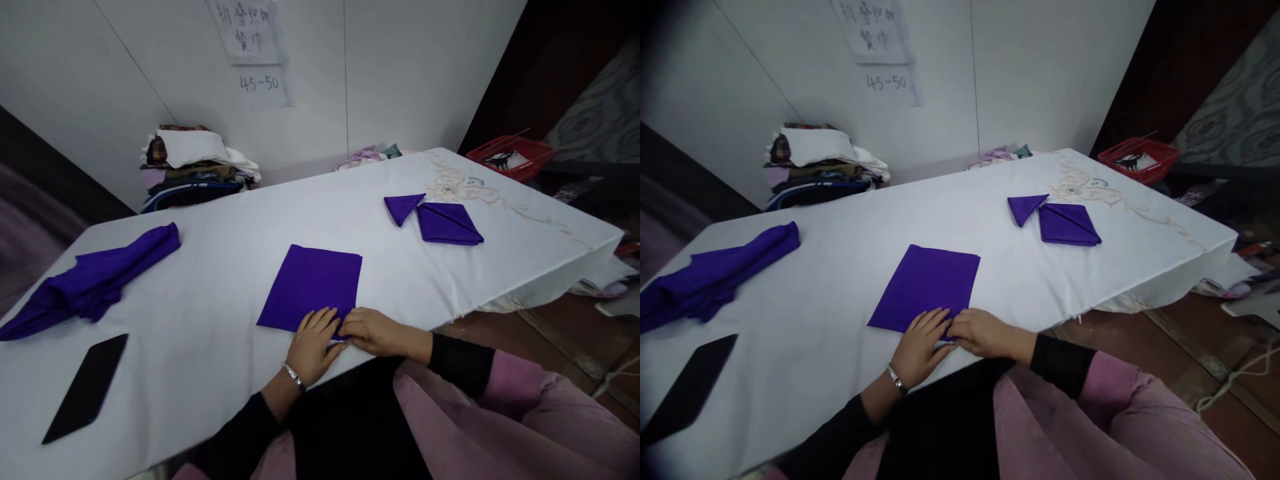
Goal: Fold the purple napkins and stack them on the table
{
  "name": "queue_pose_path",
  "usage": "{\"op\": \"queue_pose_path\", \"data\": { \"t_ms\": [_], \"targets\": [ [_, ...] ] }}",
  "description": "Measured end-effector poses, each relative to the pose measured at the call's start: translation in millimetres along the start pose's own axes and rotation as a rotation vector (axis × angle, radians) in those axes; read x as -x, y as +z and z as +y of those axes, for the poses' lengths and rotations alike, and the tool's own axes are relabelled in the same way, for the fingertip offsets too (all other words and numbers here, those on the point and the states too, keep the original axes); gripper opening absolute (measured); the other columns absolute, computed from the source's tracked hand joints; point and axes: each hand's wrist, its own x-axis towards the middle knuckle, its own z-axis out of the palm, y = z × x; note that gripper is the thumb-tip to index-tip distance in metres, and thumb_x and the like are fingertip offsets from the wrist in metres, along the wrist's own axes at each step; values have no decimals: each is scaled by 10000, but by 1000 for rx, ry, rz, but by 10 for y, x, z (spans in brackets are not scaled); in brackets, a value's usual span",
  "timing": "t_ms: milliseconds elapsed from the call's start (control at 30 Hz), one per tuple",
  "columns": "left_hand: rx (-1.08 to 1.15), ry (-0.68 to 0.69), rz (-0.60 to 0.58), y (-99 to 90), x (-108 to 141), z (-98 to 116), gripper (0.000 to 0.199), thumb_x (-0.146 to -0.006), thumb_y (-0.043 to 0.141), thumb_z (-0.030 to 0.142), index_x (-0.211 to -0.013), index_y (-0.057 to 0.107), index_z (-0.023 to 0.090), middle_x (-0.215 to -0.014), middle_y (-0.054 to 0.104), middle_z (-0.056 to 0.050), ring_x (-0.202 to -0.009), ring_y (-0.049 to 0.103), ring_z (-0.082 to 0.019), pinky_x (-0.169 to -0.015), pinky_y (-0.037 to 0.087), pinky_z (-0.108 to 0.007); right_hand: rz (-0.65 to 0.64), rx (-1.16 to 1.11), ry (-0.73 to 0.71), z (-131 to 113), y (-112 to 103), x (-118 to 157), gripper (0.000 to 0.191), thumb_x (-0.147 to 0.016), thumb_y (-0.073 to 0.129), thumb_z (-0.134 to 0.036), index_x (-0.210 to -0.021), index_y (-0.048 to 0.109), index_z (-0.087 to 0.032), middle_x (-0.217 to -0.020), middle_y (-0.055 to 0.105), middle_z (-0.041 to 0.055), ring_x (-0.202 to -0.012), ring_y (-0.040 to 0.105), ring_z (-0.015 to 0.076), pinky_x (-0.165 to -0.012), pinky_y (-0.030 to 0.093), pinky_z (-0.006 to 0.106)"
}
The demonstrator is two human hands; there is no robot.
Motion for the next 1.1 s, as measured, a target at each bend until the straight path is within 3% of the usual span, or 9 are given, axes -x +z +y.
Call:
{"op": "queue_pose_path", "data": {
  "t_ms": [100, 167, 233, 333, 467, 633, 1100],
  "targets": [
    [-1, -1, 9, 53, 17, 7, 423, -853, 474, 399, -1232, 516, 216, -1352, 480, -82, -1277, 380, -236, -1057, 300, -472, 139, -155, 172, 345, -265, -51, 185, -878, 459, -220, -963, 620, -189, -927, 656, 48, -855, 586, 146, -772, 447, 276],
    [-2, 3, 13, 58, 28, -11, 413, -857, 472, 376, -1233, 515, 212, -1367, 462, -83, -1289, 363, -237, -1061, 295, -479, 302, -81, 458, 668, -461, -146, 195, -869, 450, -204, -932, 633, -182, -912, 669, 45, -826, 602, 151, -739, 451, 272],
    [-6, 5, 11, 60, 41, -14, 407, -861, 469, 354, -1240, 510, 212, -1380, 445, -86, -1299, 350, -240, -1060, 294, -486, 259, 52, 709, 967, -612, -278, 198, -857, 475, -214, -955, 642, -174, -910, 679, 43, -817, 607, 150, -727, 438, 251],
    [-7, 8, 15, 68, 65, 13, 411, -867, 461, 337, -1263, 489, 229, -1395, 424, -88, -1307, 336, -242, -1058, 290, -500, 132, 152, 852, 1237, -710, -487, 194, -831, 530, -277, -914, 668, -168, -894, 686, 53, -816, 609, 159, -699, 417, 234],
    [10, 16, 21, 75, 91, 56, 404, -870, 457, 326, -1264, 488, 240, -1378, 446, -89, -1300, 348, -239, -1059, 277, -513, 65, 185, 888, 1305, -698, -678, 153, -759, 612, -269, -829, 680, -151, -849, 682, 76, -785, 606, 180, -628, 395, 233],
    [24, 8, 25, 78, 97, 66, 382, -868, 460, 332, -1232, 519, 230, -1360, 468, -90, -1292, 358, -241, -1057, 279, -520, -4, 175, 875, 1300, -729, -734, 96, -727, 619, -194, -789, 678, -151, -778, 676, 46, -695, 591, 140, -567, 371, 205],
    [30, -5, -6, 51, 74, 87, 382, -876, 441, 345, -1228, 518, 217, -1376, 450, -84, -1301, 343, -237, -1065, 266, -507, 14, 174, 820, 1235, -856, -770, 105, -746, 609, -192, -817, 666, -140, -791, 670, 41, -693, 580, 120, -583, 379, 192]
  ]
}}
